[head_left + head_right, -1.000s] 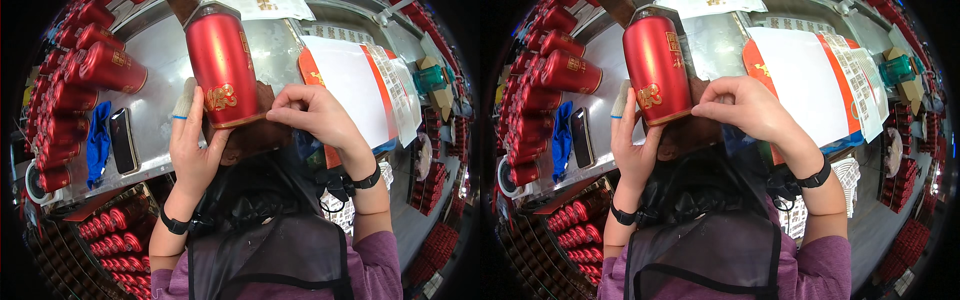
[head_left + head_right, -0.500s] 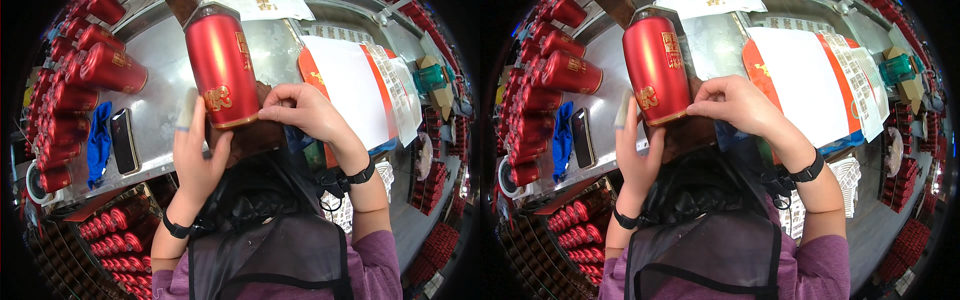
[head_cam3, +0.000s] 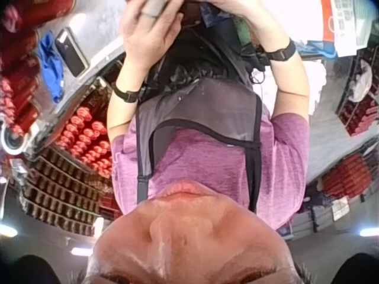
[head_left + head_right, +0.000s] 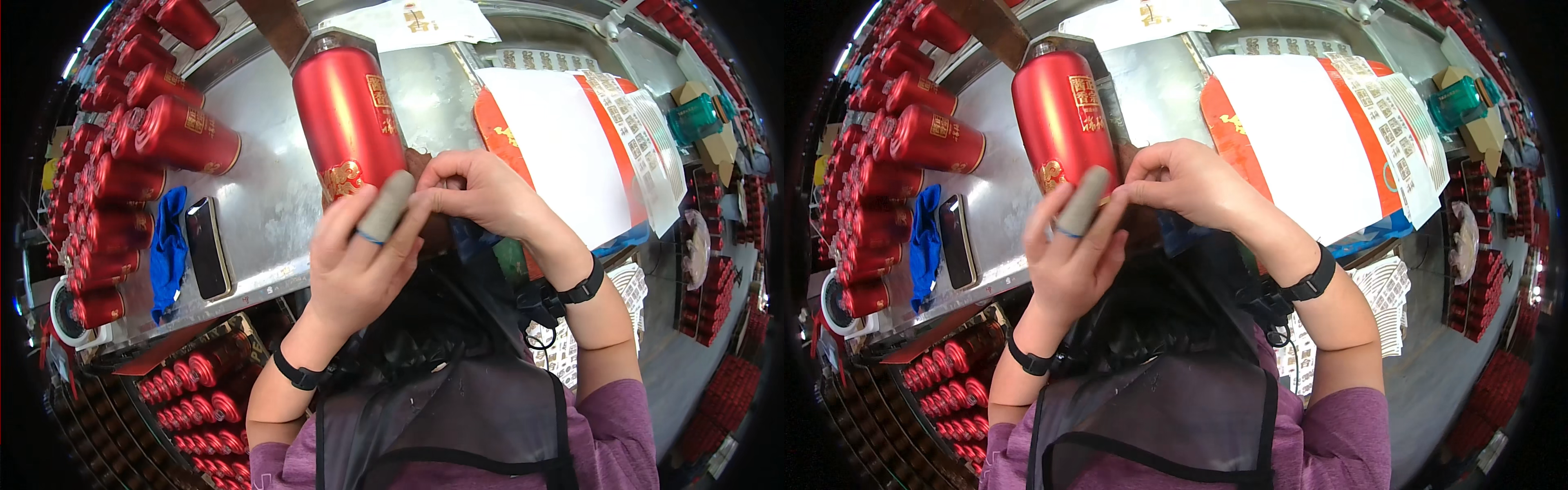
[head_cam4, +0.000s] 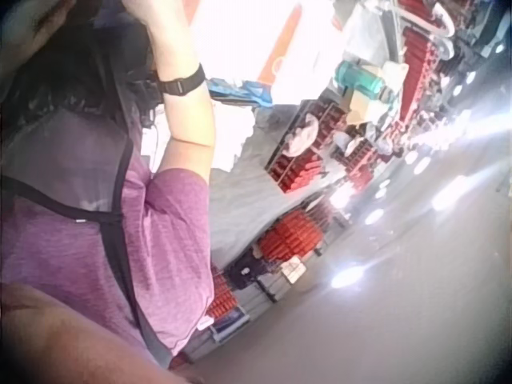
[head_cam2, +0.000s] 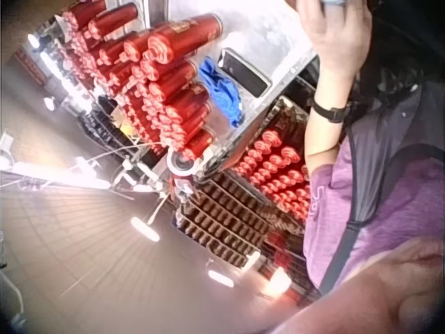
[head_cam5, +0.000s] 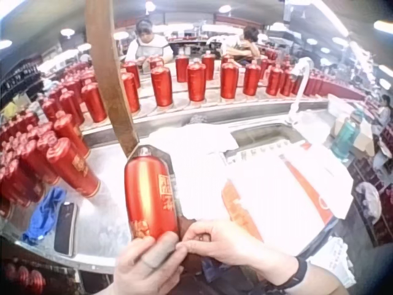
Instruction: Applying and smoothing gold decorative labels onto red metal bottles in an industrial setting.
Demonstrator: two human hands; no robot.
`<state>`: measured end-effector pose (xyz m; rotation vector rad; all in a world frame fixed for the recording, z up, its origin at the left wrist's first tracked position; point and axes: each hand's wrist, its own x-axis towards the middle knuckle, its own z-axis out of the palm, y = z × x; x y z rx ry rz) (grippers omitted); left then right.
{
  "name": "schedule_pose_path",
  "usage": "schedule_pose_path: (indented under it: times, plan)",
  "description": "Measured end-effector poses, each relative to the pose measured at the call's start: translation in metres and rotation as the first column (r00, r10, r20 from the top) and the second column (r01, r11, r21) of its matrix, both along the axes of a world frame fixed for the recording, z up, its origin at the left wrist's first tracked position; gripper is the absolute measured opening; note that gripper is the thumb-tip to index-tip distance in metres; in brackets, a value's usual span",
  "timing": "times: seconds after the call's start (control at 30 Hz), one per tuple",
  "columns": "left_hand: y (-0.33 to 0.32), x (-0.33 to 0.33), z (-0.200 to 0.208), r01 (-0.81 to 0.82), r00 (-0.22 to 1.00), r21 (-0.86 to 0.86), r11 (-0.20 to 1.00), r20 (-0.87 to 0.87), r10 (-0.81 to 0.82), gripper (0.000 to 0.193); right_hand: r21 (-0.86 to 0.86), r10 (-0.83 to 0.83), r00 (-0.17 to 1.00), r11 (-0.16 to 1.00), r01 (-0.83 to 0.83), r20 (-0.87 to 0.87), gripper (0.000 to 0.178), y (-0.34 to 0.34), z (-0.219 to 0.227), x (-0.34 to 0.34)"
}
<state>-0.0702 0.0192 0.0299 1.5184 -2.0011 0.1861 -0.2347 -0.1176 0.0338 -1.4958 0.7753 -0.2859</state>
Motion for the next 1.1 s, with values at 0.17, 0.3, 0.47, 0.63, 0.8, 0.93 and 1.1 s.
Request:
schedule_pose_path:
  times: [0.17,0.3,0.47,0.63,0.8,0.93,1.1]
  plan:
    - [-0.013,0.012,0.008,-0.191,0.98,0.041,0.981,-0.049,0.193,0.068,-0.011,0.023,0.998,1.0,-0.023,-0.061,0.015,0.002,0.018,-0.003]
    - [-0.009,0.015,0.004,-0.213,0.969,0.035,0.977,-0.123,0.215,0.068,-0.007,0.016,0.996,1.0,-0.017,-0.083,0.021,-0.002,0.025,-0.007]
    - [-0.001,0.019,-0.012,-0.208,0.899,0.084,0.975,-0.377,0.224,0.069,0.028,0.015,0.999,1.0,-0.013,-0.049,0.021,-0.001,0.023,-0.005]
    - [0.0,0.02,-0.015,-0.202,0.882,0.079,0.976,-0.419,0.217,0.07,0.009,0.017,1.0,1.0,-0.017,-0.02,0.021,0.001,0.02,-0.001]
    - [0.001,0.021,-0.017,-0.209,0.881,0.076,0.975,-0.418,0.221,0.069,-0.009,0.031,0.995,0.999,-0.032,-0.09,0.021,0.0,0.03,-0.004]
    - [0.0,0.021,-0.015,-0.203,0.883,0.065,0.977,-0.419,0.211,0.069,-0.078,0.019,0.996,0.997,-0.025,-0.085,0.019,0.007,0.042,-0.007]
    - [0.0,0.021,-0.016,-0.209,0.88,0.072,0.975,-0.421,0.22,0.069,-0.104,-0.003,0.997,0.995,-0.004,-0.071,0.019,0.007,0.038,-0.008]
